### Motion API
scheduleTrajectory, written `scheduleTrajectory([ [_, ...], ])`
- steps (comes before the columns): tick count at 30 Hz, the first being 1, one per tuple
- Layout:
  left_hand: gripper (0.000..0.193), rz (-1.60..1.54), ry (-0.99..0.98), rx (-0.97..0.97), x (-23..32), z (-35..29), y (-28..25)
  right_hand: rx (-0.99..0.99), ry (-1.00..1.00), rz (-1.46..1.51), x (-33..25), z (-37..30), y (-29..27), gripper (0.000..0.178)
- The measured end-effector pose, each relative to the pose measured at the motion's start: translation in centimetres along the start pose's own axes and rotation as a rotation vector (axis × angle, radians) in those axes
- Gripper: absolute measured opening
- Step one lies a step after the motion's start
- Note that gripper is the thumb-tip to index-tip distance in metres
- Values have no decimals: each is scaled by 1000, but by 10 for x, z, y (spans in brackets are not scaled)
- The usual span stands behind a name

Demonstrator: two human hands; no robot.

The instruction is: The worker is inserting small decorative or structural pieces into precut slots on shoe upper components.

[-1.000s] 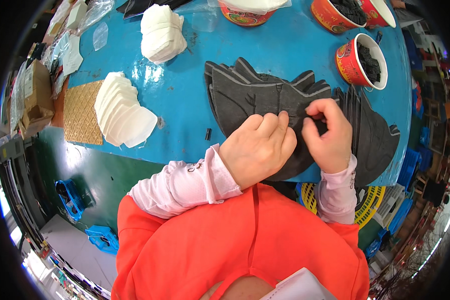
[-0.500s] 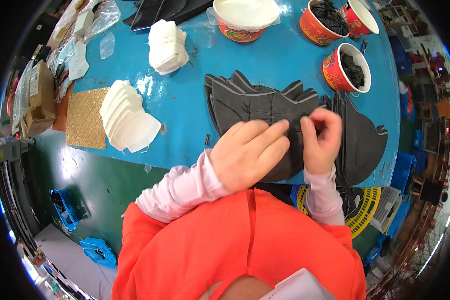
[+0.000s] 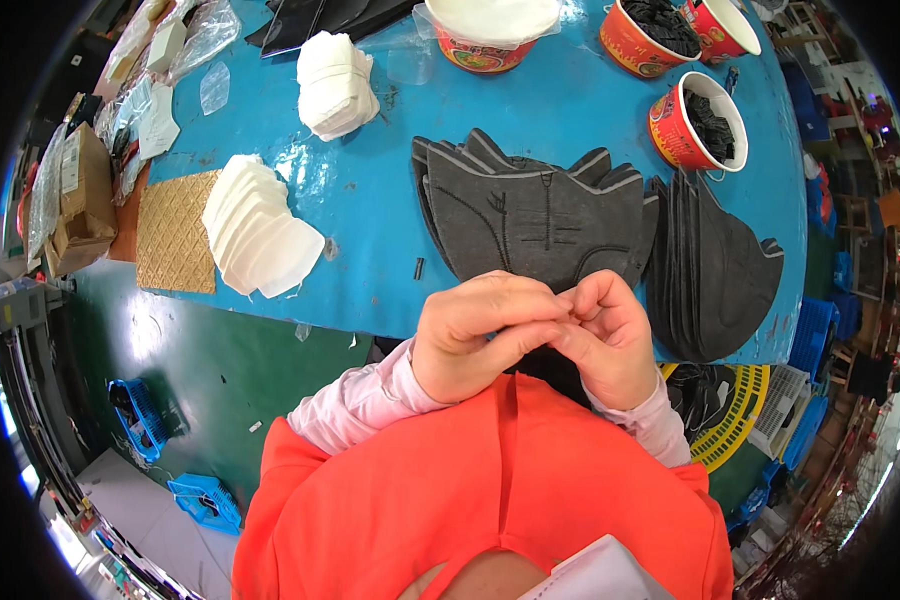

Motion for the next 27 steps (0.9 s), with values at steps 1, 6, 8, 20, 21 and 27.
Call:
scheduleTrajectory([
  [1,27,5,10,-31,1,0,2,1,2,1,-2,-1,-1,26],
  [6,29,85,18,-57,7,10,2,61,-37,-28,-12,-3,-4,28],
  [8,28,144,49,-56,12,16,0,41,-101,59,-24,5,-9,31],
  [20,32,663,341,-167,-3,14,5,-3,-1000,-1368,-70,56,5,25],
  [21,32,674,344,-173,-3,14,5,-17,-994,-1384,-69,57,6,25],
  [27,33,737,376,-203,0,21,11,-40,-997,-1390,-69,58,8,25],
])
Point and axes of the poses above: each hand's wrist, its own z-axis towards the middle knuckle, its own y-axis out of the palm, x = y × z, the point moved 8 cm from there along z, towards the middle knuckle, and after that the axes turned 12 degrees about x, right-handed, at the moved point
